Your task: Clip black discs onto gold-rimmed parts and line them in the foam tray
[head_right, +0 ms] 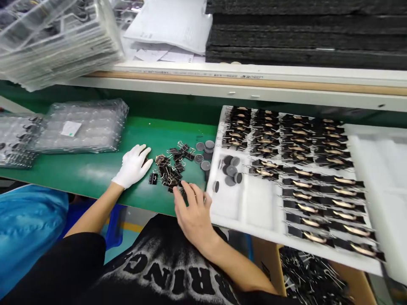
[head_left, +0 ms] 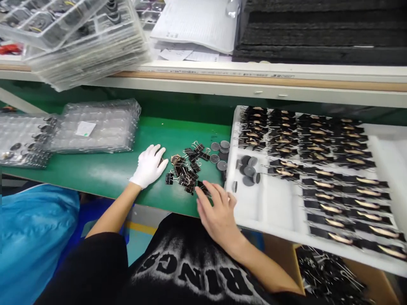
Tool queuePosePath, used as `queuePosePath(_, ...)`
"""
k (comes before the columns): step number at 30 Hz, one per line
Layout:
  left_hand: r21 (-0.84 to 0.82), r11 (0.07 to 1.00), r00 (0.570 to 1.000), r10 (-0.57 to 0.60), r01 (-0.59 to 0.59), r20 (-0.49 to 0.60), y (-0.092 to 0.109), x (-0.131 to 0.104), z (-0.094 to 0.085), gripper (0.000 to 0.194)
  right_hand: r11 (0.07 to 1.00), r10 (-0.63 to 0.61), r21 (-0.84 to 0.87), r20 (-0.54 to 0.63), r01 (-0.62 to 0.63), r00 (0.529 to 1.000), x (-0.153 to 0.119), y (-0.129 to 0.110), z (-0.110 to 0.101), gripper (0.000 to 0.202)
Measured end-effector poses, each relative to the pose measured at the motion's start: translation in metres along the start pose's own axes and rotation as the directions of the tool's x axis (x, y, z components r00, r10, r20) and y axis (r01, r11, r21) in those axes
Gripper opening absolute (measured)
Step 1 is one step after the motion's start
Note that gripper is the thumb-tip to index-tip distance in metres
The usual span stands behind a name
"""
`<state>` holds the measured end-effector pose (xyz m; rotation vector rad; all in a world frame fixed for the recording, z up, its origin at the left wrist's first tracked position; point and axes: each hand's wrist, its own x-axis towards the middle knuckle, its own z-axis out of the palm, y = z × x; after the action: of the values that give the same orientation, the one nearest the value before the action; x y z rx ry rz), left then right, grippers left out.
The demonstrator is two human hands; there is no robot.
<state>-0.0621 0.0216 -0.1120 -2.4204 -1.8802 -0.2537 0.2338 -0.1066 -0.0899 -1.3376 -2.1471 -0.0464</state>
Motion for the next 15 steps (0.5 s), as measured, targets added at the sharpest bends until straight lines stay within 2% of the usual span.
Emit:
queuePosePath(2, -0.026, 0.998, 0.998, 0.056, -0.056, 0.006, 0.012, 0.025, 0.004, 0.057, 0.997, -0.006, -0.080, 0.064, 0.011, 0.998, 0.019, 0.019, -0.016, 0.037)
queuePosePath(4, -0.080, 0.994, 0.997, 0.076, -0.076, -0.001, 0.019, 0.045, 0.008, 0.056, 0.982, 0.056, -0.189, 0.169, -0.024, 0.984, 0.041, 0.036, -0.022, 0.033)
queuePosePath(7, -0.304, 0.952, 0.998, 0.023, -0.039, -0.058, 0.021, 0.065, 0.010, 0.056, 0.930, 0.231, -0.356, 0.368, -0.093, 0.901, 0.070, 0.052, -0.013, 0.028)
queuePosePath(9, -0.455, 0.891, 0.995, -0.053, 0.009, -0.084, 0.015, 0.070, 0.008, 0.058, 0.905, 0.303, -0.410, 0.429, -0.115, 0.851, 0.082, 0.056, -0.003, 0.030)
queuePosePath(11, -0.512, 0.858, 0.995, -0.077, 0.032, -0.067, 0.003, 0.070, 0.003, 0.057, 0.902, 0.319, -0.414, 0.441, -0.125, 0.839, 0.087, 0.058, 0.004, 0.031)
queuePosePath(13, -0.494, 0.869, 1.000, 0.021, -0.014, 0.009, -0.013, 0.069, -0.007, 0.057, 0.909, 0.306, -0.400, 0.443, -0.120, 0.842, 0.086, 0.060, 0.007, 0.029)
queuePosePath(15, -0.471, 0.878, 0.980, 0.158, -0.085, 0.118, -0.026, 0.068, -0.017, 0.063, 0.917, 0.286, -0.385, 0.449, -0.105, 0.846, 0.085, 0.063, 0.006, 0.027)
